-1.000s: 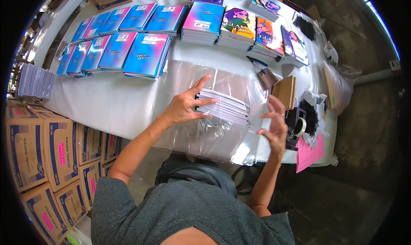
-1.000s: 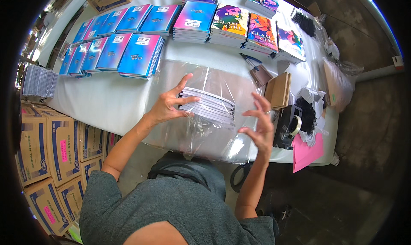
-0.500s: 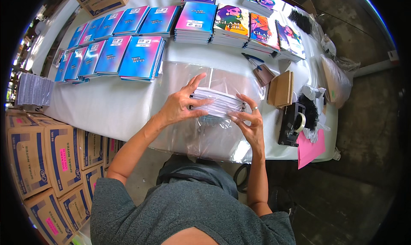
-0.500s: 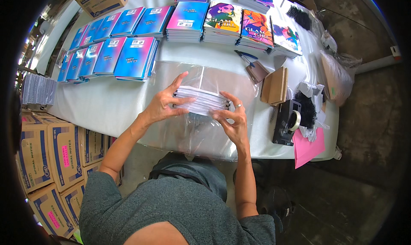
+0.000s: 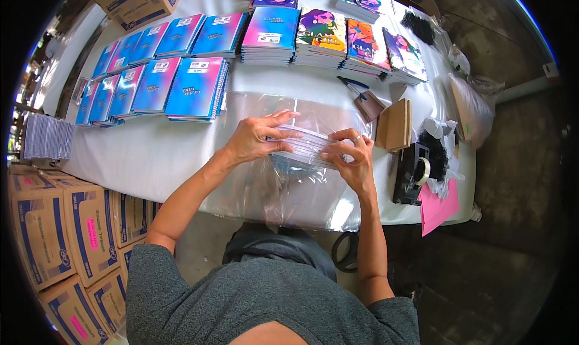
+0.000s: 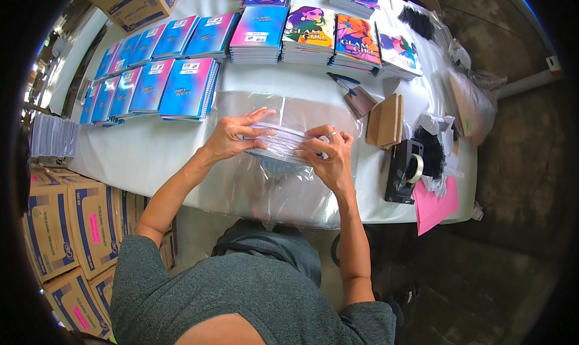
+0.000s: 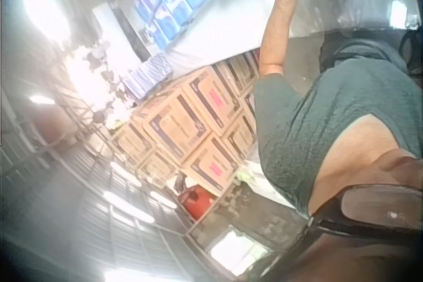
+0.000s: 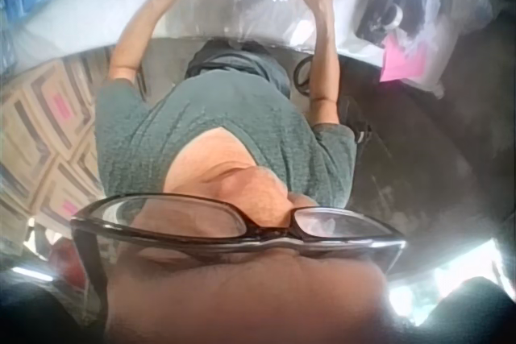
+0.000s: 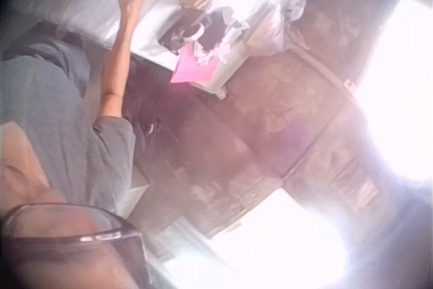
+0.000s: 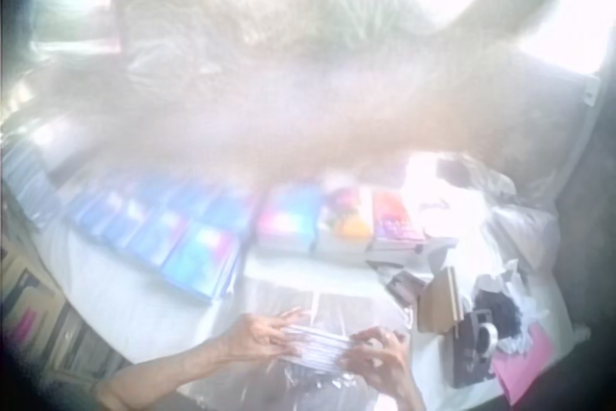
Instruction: The person stacks spiral notebooks, places them into a plastic sleeve, and seals the sleeve with tape.
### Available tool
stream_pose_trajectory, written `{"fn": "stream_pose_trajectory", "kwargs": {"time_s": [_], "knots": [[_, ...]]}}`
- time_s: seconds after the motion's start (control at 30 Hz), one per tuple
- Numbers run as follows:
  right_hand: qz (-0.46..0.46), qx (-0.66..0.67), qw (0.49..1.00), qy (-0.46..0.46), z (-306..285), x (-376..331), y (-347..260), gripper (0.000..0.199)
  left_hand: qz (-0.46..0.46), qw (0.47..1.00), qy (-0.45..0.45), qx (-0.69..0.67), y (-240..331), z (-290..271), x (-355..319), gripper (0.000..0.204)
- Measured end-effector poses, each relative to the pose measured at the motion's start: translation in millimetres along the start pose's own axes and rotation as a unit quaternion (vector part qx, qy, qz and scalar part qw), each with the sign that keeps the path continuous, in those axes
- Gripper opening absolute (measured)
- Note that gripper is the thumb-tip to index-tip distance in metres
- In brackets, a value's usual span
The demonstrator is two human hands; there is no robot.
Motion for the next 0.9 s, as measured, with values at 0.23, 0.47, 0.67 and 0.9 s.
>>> {"fn": "stream_pose_trajectory", "kwargs": {"time_s": [0.23,0.47,0.67,0.9], "knots": [[0.006,-0.012,1.000,0.001,4.9,7.1,2.7,0.020,0.025,0.997,-0.032,0.071,-9.5,3.5,10.4,0.037],[0.227,0.202,0.953,0.008,13.7,13.1,11.0,0.038,-0.014,0.987,0.123,-0.102,10.6,10.6,11.5,0.048],[0.350,0.268,0.895,-0.066,15.9,15.2,20.6,0.032,-0.300,0.889,-0.115,-0.326,-16.2,8.8,23.8,0.043],[0.362,0.268,0.889,-0.081,16.7,14.0,11.9,0.027,-0.247,0.880,-0.269,-0.302,-32.2,3.9,42.0,0.039]]}}
Point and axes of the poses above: each hand's wrist, its own x-axis towards the middle knuckle, its own z-axis out of the palm, y = z × x, the point moved 2 cm from there along x, towards the middle knuckle, and after that the axes turned 14 degrees about y, right-handed, at the moved point
